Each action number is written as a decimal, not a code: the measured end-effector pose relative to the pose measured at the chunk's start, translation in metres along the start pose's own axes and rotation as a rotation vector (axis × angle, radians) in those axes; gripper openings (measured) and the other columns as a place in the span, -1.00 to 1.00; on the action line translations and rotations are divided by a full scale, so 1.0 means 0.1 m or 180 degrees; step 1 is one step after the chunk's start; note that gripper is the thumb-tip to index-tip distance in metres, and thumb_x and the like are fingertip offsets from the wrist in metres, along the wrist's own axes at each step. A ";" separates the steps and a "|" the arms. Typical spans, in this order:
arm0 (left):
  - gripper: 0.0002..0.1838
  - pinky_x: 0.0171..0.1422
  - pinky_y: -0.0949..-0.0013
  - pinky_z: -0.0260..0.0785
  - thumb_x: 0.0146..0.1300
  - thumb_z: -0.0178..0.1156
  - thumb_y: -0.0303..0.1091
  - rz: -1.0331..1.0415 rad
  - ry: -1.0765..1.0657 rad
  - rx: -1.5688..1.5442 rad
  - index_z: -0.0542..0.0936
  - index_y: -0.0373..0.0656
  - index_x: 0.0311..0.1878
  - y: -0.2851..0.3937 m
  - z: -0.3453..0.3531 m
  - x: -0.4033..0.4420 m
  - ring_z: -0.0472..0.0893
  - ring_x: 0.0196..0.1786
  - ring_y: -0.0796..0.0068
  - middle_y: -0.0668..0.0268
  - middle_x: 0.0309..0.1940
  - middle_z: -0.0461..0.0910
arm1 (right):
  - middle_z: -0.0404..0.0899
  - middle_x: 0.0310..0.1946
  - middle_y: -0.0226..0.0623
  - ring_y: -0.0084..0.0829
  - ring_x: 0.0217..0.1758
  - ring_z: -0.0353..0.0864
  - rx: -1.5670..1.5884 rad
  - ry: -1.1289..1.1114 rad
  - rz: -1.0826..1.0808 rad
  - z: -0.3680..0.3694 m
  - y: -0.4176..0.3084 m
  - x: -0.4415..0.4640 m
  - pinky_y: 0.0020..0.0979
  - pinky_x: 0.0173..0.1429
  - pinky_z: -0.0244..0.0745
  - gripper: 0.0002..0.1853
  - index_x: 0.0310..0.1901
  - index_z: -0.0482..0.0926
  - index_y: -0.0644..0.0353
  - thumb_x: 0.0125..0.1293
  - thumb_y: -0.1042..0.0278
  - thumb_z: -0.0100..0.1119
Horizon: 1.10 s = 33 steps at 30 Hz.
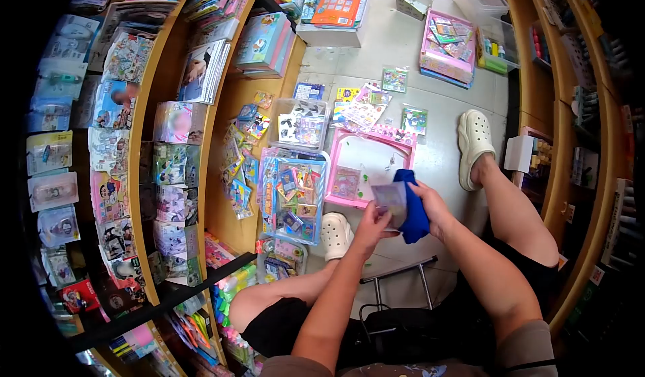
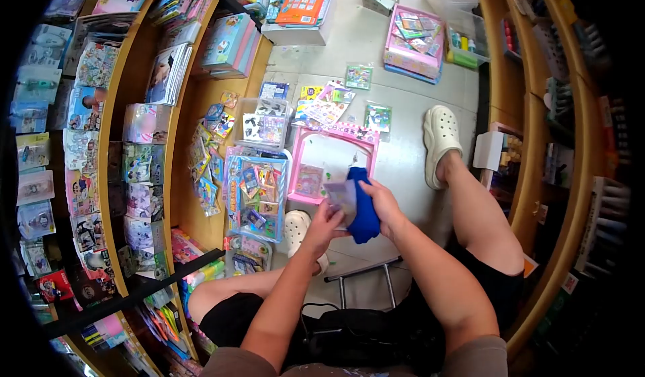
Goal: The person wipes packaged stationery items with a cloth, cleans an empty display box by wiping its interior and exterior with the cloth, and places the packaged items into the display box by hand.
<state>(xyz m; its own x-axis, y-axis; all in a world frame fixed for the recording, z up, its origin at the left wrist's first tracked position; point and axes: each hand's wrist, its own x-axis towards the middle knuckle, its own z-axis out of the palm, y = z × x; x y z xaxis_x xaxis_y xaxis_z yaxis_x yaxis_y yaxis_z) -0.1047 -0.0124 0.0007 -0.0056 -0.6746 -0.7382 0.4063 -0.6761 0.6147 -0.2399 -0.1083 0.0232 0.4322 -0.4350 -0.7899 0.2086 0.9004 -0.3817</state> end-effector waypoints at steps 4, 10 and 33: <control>-0.42 0.23 0.30 0.29 0.35 -0.06 -0.38 0.1199 0.0346 0.0113 0.00 0.00 0.39 -0.11 0.13 0.06 0.36 0.19 0.35 0.17 0.20 0.28 | 0.57 -0.17 -0.21 -0.41 -0.15 0.58 -0.0853 -0.0126 -0.0396 0.19 0.01 -0.08 -0.50 -0.10 0.48 -0.62 0.15 0.39 0.20 0.29 0.37 0.01; -0.30 0.30 0.23 0.22 0.30 -0.19 0.22 0.0261 -0.0234 -0.1508 0.18 -0.13 0.30 0.01 0.23 -0.07 0.35 0.24 0.31 0.21 0.21 0.31 | 0.39 -0.12 -0.17 -0.30 -0.05 0.41 -0.3244 0.0238 -0.1673 0.07 0.26 0.07 -0.42 0.08 0.32 -0.48 0.21 0.34 0.16 0.22 0.27 0.17; -0.69 -0.05 0.08 0.52 0.24 0.10 -0.16 0.0663 0.2287 -0.2535 0.45 -0.23 -0.14 1.06 -2.78 0.53 0.54 -0.17 0.18 0.11 -0.19 0.48 | 0.42 -0.10 -0.10 -0.12 -0.06 0.50 -0.5315 -0.1213 -0.0022 0.13 0.54 -0.15 -0.24 0.03 0.43 -0.49 0.12 0.47 -0.27 0.06 0.25 0.23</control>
<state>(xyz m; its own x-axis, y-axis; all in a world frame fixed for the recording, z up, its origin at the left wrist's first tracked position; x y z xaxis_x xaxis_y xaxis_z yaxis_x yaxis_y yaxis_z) 0.1922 -0.0375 -0.0508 0.5614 -0.2481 -0.7895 0.8137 -0.0083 0.5813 -0.2239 -0.0526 0.0207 0.6558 -0.1909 -0.7304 -0.7548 -0.1862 -0.6290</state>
